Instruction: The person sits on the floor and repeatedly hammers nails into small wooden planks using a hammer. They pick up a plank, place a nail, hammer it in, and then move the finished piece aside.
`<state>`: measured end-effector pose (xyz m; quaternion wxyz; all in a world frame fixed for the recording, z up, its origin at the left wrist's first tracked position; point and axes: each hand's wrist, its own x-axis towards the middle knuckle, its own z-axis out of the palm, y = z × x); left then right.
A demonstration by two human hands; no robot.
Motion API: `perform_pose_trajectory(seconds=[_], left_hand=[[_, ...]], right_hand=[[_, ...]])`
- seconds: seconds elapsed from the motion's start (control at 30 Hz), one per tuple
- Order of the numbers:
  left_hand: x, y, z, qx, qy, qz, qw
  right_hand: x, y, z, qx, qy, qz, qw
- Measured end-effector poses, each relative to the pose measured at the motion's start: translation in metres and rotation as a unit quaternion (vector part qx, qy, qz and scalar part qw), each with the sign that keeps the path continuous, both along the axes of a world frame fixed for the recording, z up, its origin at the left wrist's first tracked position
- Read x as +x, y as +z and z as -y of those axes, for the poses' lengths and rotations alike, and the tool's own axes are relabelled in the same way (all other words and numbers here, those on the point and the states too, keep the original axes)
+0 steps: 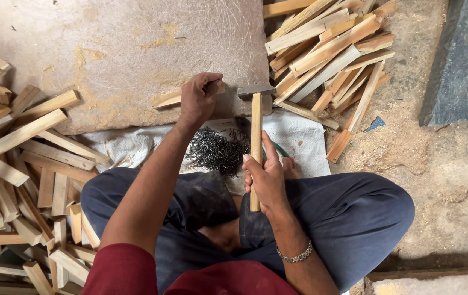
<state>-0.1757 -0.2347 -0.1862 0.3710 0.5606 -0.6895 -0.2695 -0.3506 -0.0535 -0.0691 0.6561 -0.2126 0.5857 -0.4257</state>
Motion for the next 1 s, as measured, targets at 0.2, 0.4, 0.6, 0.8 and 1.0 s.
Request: perform_pose_trajectory(seconds=[0.2, 0.4, 0.6, 0.8, 1.0], left_hand=[[0.001, -0.013, 0.003, -0.004, -0.004, 0.015, 1.0], [0.0, -0.03, 0.002, -0.049, -0.001, 0.048, 0.998], [-0.005, -0.037, -0.001, -0.128, 0.015, 0.058, 0.99], [-0.005, -0.03, -0.007, -0.094, 0.022, 0.014, 0.995], [-0.004, -0.019, -0.006, -0.051, 0.024, -0.02, 0.998]], right_hand=[[0.002, 0.0, 0.002, 0.001, 0.002, -0.008, 1.0], [0.003, -0.002, 0.001, -0.003, 0.003, -0.017, 1.0], [0.004, -0.001, 0.001, -0.14, 0.076, -0.291, 0.943], [0.004, 0.013, 0.002, -0.327, 0.135, -0.507, 0.786], [0.018, 0.019, 0.023, -0.294, 0.165, -0.502, 0.796]])
